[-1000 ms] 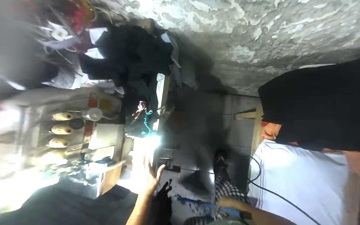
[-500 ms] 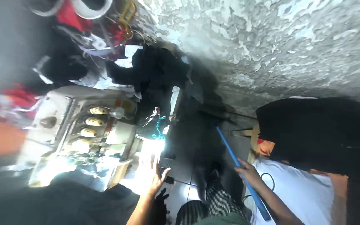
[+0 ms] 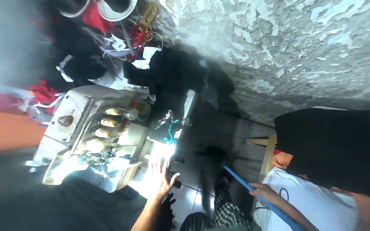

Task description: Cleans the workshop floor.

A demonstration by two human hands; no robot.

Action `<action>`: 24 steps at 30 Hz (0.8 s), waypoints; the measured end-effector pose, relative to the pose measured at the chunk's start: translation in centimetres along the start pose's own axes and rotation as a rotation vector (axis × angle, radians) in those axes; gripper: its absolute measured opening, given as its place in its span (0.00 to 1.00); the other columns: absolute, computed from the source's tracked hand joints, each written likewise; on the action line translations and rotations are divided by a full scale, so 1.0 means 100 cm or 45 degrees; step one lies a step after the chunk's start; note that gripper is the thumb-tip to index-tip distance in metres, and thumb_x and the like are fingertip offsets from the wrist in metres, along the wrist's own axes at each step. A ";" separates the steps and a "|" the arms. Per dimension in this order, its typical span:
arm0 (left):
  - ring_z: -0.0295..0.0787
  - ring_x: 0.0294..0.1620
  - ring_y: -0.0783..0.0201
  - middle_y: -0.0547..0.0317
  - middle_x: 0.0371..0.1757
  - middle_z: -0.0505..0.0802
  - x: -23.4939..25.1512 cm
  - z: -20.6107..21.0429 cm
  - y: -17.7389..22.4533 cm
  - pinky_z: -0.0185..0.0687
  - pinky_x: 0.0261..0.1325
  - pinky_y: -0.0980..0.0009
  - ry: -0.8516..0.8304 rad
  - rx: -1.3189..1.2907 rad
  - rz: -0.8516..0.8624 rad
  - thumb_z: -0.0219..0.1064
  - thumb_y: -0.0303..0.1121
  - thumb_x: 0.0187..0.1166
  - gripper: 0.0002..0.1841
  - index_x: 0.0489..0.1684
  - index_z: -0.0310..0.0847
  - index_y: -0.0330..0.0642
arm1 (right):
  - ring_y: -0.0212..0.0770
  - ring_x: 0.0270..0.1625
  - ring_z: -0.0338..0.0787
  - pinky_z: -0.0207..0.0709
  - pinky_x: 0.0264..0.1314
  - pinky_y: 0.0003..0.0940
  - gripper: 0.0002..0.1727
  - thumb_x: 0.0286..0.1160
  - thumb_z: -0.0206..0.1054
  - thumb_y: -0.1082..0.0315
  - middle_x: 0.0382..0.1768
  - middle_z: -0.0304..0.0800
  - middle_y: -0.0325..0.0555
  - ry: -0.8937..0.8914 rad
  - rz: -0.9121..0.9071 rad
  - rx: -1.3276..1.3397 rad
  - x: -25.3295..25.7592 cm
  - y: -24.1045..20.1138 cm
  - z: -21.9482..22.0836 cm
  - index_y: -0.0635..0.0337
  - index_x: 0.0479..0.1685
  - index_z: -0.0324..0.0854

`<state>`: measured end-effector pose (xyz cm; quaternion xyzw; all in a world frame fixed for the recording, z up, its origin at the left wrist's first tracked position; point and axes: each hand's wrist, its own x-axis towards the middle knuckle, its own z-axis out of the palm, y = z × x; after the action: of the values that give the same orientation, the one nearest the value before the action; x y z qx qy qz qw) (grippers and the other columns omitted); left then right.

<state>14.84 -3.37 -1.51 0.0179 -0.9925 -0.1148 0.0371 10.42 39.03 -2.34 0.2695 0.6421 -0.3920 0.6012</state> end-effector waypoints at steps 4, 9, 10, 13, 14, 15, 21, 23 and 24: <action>0.57 0.87 0.20 0.26 0.84 0.72 0.001 0.000 0.002 0.38 0.87 0.28 -0.011 -0.040 -0.014 0.43 0.76 0.76 0.53 0.83 0.71 0.32 | 0.29 0.16 0.71 0.66 0.18 0.24 0.27 0.85 0.62 0.71 0.26 0.80 0.42 0.009 -0.073 0.135 -0.082 0.036 -0.009 0.64 0.84 0.67; 0.59 0.86 0.19 0.24 0.83 0.73 0.002 -0.003 0.006 0.41 0.86 0.26 -0.041 -0.021 -0.027 0.43 0.76 0.76 0.53 0.83 0.71 0.32 | 0.32 0.19 0.71 0.67 0.22 0.28 0.29 0.86 0.62 0.72 0.31 0.80 0.49 0.374 -0.193 0.268 -0.047 0.032 0.003 0.62 0.87 0.64; 0.59 0.86 0.19 0.24 0.83 0.73 0.002 -0.003 0.006 0.41 0.85 0.26 -0.046 -0.013 -0.032 0.42 0.76 0.76 0.53 0.83 0.71 0.32 | 0.34 0.21 0.72 0.68 0.24 0.30 0.29 0.87 0.61 0.71 0.34 0.80 0.51 0.431 -0.206 0.290 -0.025 0.026 0.002 0.62 0.88 0.63; 0.58 0.86 0.19 0.24 0.84 0.71 0.001 -0.003 0.005 0.41 0.85 0.26 -0.069 0.000 -0.045 0.43 0.75 0.76 0.53 0.83 0.70 0.33 | 0.39 0.30 0.73 0.70 0.33 0.34 0.28 0.90 0.58 0.71 0.47 0.79 0.58 0.548 -0.171 0.414 0.036 -0.005 -0.012 0.64 0.87 0.60; 0.57 0.86 0.18 0.24 0.84 0.71 0.001 -0.004 0.005 0.41 0.85 0.25 -0.081 -0.001 -0.054 0.43 0.76 0.75 0.53 0.84 0.70 0.32 | 0.40 0.33 0.73 0.71 0.36 0.35 0.28 0.89 0.58 0.71 0.50 0.78 0.59 0.567 -0.148 0.470 0.053 -0.014 -0.014 0.64 0.87 0.60; 0.56 0.87 0.18 0.24 0.84 0.71 0.001 -0.004 0.005 0.40 0.85 0.26 -0.084 -0.002 -0.062 0.43 0.76 0.75 0.54 0.84 0.70 0.32 | 0.41 0.35 0.74 0.72 0.38 0.36 0.27 0.89 0.58 0.71 0.52 0.78 0.59 0.576 -0.126 0.513 0.067 -0.023 -0.014 0.65 0.86 0.61; 0.55 0.88 0.20 0.27 0.85 0.70 -0.002 0.004 -0.002 0.39 0.86 0.25 -0.039 -0.024 -0.054 0.44 0.76 0.76 0.53 0.84 0.70 0.33 | 0.39 0.32 0.75 0.72 0.34 0.33 0.26 0.90 0.57 0.70 0.47 0.76 0.53 0.465 -0.085 0.653 0.091 -0.040 0.022 0.62 0.85 0.62; 0.56 0.88 0.21 0.29 0.86 0.71 -0.001 0.003 -0.001 0.40 0.86 0.25 -0.045 -0.021 -0.052 0.43 0.75 0.77 0.52 0.83 0.71 0.34 | 0.34 0.26 0.72 0.69 0.27 0.29 0.26 0.91 0.56 0.67 0.39 0.74 0.47 0.352 -0.066 0.602 0.092 -0.035 0.033 0.60 0.86 0.61; 0.55 0.88 0.22 0.29 0.86 0.70 0.000 0.000 0.001 0.39 0.86 0.26 -0.064 -0.023 -0.059 0.44 0.75 0.76 0.52 0.83 0.71 0.34 | 0.34 0.25 0.71 0.67 0.26 0.29 0.28 0.91 0.56 0.67 0.39 0.75 0.47 0.293 -0.049 0.549 0.093 -0.032 0.042 0.58 0.88 0.59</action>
<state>14.87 -3.31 -1.53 0.0375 -0.9914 -0.1252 0.0097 8.91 32.67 -10.81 0.4223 0.6129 -0.4980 0.4451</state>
